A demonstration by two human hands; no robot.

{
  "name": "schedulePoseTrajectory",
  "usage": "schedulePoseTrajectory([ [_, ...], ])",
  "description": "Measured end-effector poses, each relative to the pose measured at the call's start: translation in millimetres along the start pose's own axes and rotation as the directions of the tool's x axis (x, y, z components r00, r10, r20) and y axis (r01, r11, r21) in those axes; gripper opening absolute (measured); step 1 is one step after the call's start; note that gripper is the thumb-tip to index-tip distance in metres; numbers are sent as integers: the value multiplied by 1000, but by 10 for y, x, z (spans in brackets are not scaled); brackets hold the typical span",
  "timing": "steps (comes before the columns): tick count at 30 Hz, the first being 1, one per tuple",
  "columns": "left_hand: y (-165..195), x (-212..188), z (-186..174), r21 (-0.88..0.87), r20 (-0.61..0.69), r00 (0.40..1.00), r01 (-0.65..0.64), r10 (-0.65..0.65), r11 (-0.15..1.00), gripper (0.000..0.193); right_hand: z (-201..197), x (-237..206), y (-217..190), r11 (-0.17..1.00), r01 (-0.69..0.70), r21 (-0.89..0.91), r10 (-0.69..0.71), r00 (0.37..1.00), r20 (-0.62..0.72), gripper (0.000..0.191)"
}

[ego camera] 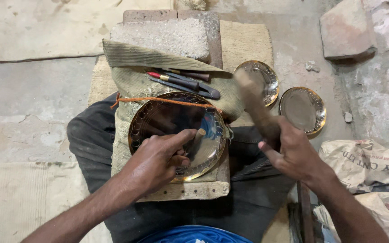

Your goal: The person sits on the floor and uses a wooden mallet to repeatedly strike a metal punch held against the rim of a brass plate. The plate rests on a cushioned block. The person rotates the plate and continues hammering the punch along the edge to form a decorative pattern.

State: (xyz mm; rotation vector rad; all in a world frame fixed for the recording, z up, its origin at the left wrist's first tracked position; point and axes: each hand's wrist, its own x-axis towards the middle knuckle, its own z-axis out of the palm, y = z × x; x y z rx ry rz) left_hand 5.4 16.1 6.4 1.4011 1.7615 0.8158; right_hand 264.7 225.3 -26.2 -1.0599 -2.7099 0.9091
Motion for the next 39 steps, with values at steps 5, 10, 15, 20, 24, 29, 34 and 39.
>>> schedulePoseTrajectory([
  [5,12,11,-16,22,37,996,76,-77,997,58,30,-31,53,984,151,-90,-154,988,-29,60],
  [10,-8,33,-43,19,102,990,98,-99,995,55,68,-88,108,960,248,-132,-250,968,-1,58],
  [15,14,18,-78,21,61,997,-40,39,999,53,89,-135,137,837,442,-322,-469,883,-6,64],
  [20,44,31,-120,58,130,982,128,-134,990,54,145,-192,105,967,188,-172,-179,981,69,61],
  [24,35,29,-128,39,83,997,-1,-2,999,50,157,-219,69,982,-115,147,100,989,108,57],
  [29,12,23,-141,64,63,998,-27,23,998,54,119,-257,39,992,98,76,-103,993,63,64],
  [34,10,50,-154,105,136,987,76,-90,992,56,139,-318,64,983,168,-77,-164,985,55,61],
  [39,2,48,-157,107,81,992,-102,93,989,55,223,-346,127,959,248,-136,-238,967,87,62],
])
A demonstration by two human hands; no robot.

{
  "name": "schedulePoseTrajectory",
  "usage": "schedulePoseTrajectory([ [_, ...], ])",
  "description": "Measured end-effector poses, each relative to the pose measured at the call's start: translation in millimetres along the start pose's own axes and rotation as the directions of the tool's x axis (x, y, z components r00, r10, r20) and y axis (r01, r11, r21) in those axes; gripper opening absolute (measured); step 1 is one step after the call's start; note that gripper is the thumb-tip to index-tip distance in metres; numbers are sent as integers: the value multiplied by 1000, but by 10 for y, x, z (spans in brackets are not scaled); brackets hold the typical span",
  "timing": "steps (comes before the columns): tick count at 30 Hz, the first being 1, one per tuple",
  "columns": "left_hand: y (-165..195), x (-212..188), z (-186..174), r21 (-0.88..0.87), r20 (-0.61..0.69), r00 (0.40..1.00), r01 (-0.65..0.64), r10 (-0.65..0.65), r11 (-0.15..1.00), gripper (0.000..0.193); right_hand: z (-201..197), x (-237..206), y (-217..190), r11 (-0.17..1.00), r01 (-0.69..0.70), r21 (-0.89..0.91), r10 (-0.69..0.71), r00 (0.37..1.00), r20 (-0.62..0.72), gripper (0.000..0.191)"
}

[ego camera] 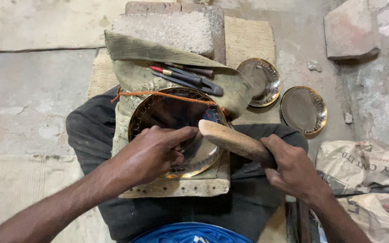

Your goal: The person sits on the floor and uses a wooden mallet to repeatedly strike a metal punch held against the rim of a brass plate. The plate rests on a cushioned block. The person rotates the plate and continues hammering the punch along the edge to form a decorative pattern.

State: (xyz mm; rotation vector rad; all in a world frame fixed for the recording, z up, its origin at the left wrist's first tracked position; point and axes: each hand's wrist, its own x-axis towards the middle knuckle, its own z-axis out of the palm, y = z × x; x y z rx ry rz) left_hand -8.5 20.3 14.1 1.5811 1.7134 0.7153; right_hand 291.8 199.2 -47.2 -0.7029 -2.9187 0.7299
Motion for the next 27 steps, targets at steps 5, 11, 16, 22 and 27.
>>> schedulePoseTrajectory([
  [5,-15,-8,-17,-15,32,996,82,-81,997,51,58,-20,12,985,-98,145,100,995,-8,63],
  [11,-29,-13,-19,12,6,1000,4,-4,1000,54,102,-46,-13,971,-77,226,88,995,-41,63],
  [16,-46,-1,-22,4,68,992,106,-106,994,49,181,-71,-40,894,-126,431,165,985,-55,56],
  [22,-51,12,-40,24,90,993,75,-77,997,54,139,-104,-5,919,-172,354,199,979,-41,53],
  [27,-46,15,-61,46,94,991,87,-91,995,58,183,-98,-29,850,-282,444,358,929,-94,54],
])
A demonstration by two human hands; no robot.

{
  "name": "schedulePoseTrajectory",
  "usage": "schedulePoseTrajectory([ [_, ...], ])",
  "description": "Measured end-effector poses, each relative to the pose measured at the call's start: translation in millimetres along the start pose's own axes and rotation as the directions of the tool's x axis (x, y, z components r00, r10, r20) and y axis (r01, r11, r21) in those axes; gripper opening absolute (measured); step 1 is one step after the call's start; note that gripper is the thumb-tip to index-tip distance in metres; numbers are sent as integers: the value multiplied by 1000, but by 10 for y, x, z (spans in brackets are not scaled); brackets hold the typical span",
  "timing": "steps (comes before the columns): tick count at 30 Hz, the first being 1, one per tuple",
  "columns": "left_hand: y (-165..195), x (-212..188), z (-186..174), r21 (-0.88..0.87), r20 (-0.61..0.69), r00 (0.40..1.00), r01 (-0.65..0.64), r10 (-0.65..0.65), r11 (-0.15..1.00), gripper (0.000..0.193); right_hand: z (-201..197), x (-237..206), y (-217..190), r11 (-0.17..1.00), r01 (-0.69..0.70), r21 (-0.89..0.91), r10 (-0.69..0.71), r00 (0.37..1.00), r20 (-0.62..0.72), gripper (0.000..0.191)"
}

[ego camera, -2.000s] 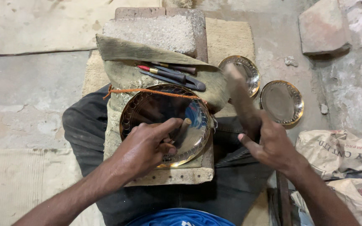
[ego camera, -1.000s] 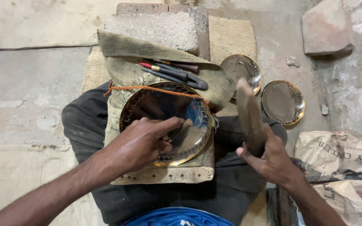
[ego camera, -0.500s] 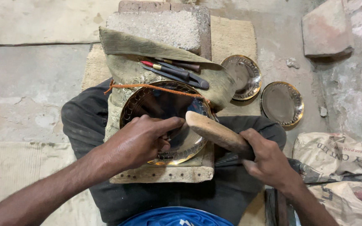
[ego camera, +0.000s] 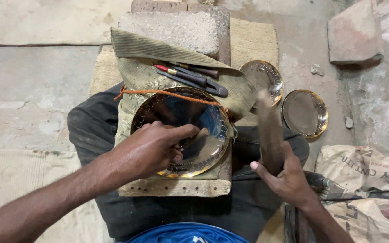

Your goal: The person sits on the floor and uses a wooden mallet to repeatedly strike a metal punch held against the rim of a brass plate. The plate rests on a cushioned block. The person rotates the plate and continues hammering the punch along the edge to form a decorative pattern.

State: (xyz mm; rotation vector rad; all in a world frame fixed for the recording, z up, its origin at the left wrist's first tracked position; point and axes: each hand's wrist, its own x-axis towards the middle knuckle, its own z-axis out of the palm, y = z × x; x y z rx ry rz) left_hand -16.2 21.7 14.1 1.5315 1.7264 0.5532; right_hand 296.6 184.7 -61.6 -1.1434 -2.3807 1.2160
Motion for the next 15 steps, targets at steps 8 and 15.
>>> schedulePoseTrajectory([
  [8,48,2,-44,31,66,997,44,-46,999,54,21,-29,0,950,276,-148,-258,957,130,54],
  [15,30,-1,-96,33,41,999,9,-10,999,50,64,-63,-95,922,335,-194,-305,937,171,52],
])
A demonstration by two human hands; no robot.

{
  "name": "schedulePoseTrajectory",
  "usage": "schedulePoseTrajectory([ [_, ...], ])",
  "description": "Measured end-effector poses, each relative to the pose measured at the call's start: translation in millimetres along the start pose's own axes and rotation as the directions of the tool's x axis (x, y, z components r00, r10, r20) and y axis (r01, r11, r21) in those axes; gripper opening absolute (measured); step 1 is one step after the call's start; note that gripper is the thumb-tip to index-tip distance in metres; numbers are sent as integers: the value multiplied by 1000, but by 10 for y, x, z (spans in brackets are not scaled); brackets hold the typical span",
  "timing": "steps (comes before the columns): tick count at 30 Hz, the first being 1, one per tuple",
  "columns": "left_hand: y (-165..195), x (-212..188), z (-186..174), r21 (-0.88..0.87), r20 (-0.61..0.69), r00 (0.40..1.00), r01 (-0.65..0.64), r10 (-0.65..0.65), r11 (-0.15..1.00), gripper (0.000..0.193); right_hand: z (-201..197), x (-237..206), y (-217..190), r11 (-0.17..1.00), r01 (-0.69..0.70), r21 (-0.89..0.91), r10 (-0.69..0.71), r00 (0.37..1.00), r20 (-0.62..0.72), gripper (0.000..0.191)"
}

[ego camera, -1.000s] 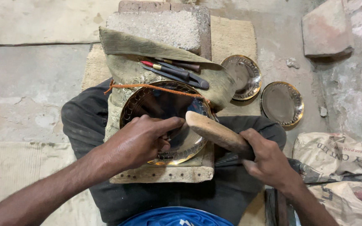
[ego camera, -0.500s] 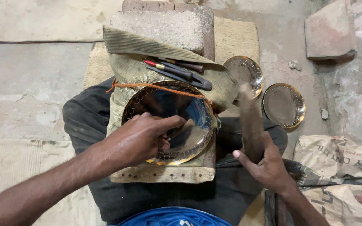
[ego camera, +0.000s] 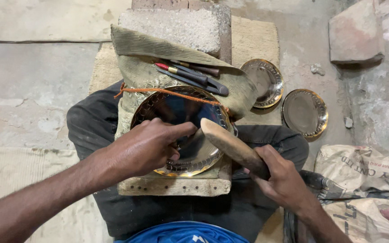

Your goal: The person sits on the floor and uses a wooden mallet to repeatedly strike a metal punch held against the rim of a brass plate. The plate rests on a cushioned block. The person rotates the plate and continues hammering the punch along the edge to form a decorative pattern.

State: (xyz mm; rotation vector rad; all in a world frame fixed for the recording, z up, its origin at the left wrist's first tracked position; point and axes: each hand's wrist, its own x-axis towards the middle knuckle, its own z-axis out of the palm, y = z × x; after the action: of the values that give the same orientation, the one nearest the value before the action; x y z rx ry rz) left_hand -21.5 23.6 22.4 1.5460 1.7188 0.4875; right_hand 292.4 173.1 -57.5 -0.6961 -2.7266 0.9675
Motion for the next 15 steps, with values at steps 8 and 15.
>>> schedulePoseTrajectory([
  [8,-19,-8,-3,7,5,1000,-16,16,1000,51,42,16,-38,965,-234,119,245,966,-79,51],
  [15,8,3,-43,61,50,998,22,-25,998,53,79,6,-65,957,-197,214,232,961,-154,47],
])
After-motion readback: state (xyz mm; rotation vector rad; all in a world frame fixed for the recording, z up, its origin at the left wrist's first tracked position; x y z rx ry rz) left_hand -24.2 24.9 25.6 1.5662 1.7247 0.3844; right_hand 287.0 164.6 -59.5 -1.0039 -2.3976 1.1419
